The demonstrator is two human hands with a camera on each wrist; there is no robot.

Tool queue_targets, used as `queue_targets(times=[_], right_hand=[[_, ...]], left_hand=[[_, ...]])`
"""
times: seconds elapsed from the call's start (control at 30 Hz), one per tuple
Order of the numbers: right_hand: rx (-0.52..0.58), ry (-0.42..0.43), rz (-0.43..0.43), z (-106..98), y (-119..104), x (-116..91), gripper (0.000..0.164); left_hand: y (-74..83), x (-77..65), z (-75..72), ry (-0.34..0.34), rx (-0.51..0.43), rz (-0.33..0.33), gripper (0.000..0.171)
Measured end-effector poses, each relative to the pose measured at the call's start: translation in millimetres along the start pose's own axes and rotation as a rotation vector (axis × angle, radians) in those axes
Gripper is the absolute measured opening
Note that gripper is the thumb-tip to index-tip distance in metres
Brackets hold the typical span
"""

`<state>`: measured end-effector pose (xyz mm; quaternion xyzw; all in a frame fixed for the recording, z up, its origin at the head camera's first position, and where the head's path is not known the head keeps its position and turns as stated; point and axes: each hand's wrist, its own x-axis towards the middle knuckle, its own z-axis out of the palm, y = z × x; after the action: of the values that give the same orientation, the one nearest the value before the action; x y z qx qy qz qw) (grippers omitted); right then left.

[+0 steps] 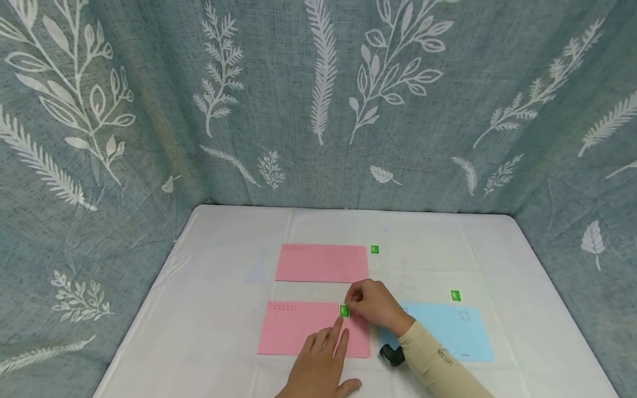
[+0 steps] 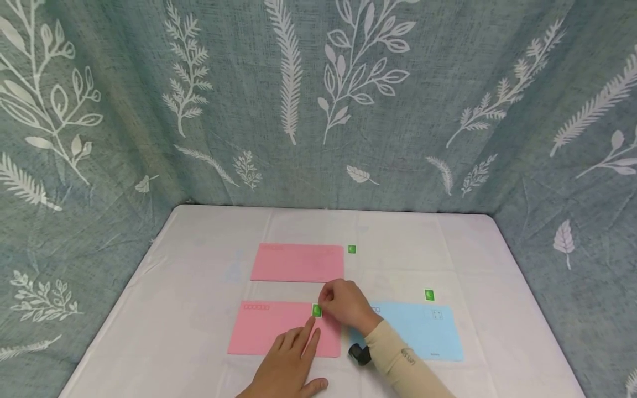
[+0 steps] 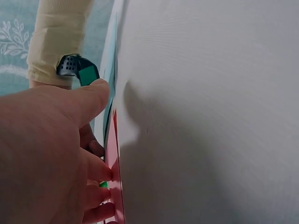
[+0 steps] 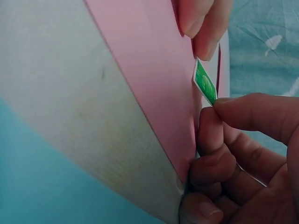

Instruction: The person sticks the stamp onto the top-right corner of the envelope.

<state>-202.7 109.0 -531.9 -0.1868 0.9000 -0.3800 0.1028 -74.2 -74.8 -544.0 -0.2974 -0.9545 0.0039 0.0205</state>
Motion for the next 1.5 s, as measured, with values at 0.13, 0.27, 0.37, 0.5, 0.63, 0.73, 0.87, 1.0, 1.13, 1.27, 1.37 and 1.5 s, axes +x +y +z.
queue_targets(times=[0.13, 0.27, 0.37, 0.5, 0.63, 0.73, 0.87, 1.0, 1.13, 1.27, 1.37, 1.5], right_hand=[[-0.017, 0.011, -0.009, 2.4, -1.5, 0.1, 0.014], [-0.042, 0.015, -0.017, 3.3, -3.8, 0.3, 0.013], [-0.061, 0.017, -0.020, 4.2, -4.2, 0.7, 0.014], [-0.069, 0.018, -0.029, 5.2, -2.8, 1.7, 0.015], [-0.066, 0.020, -0.045, 3.2, -1.2, 1.6, 0.015], [-0.071, 0.011, -0.064, 1.2, -0.2, 0.5, 0.015], [-0.098, -0.011, -0.095, 0.9, 1.0, -2.1, 0.017], [-0.156, -0.005, -0.122, 3.4, 2.4, -2.2, 0.019], [-0.182, -0.005, -0.126, 5.5, 2.0, 0.2, 0.020], [-0.174, -0.029, -0.126, 4.7, -0.9, 0.0, 0.019], [-0.184, -0.042, -0.124, 4.6, -2.3, -0.8, 0.021], [-0.197, -0.036, -0.124, 5.1, -3.2, -2.0, 0.020]], left_hand=[[1.4, 0.9, -3.3, -0.028, 0.004, -0.021, 0.090], [1.6, 1.4, -4.8, -0.028, 0.020, -0.024, 0.090], [1.2, 2.4, -4.1, -0.030, 0.025, -0.023, 0.090], [1.1, 5.5, -2.6, -0.044, 0.019, -0.031, 0.092], [2.1, 8.5, -4.0, -0.031, 0.017, -0.031, 0.093], [3.5, 8.9, -6.2, -0.035, 0.022, -0.031, 0.093], [5.8, 8.9, -9.6, -0.081, 0.026, -0.029, 0.094], [6.9, 9.4, -11.5, -0.099, 0.032, -0.032, 0.094], [5.2, 8.8, -11.2, -0.043, 0.049, -0.032, 0.092], [4.4, 8.1, -11.6, -0.018, 0.057, -0.028, 0.092], [5.2, 8.0, -12.2, -0.043, 0.062, -0.027, 0.093], [6.0, 7.9, -11.3, -0.071, 0.064, -0.027, 0.094]])
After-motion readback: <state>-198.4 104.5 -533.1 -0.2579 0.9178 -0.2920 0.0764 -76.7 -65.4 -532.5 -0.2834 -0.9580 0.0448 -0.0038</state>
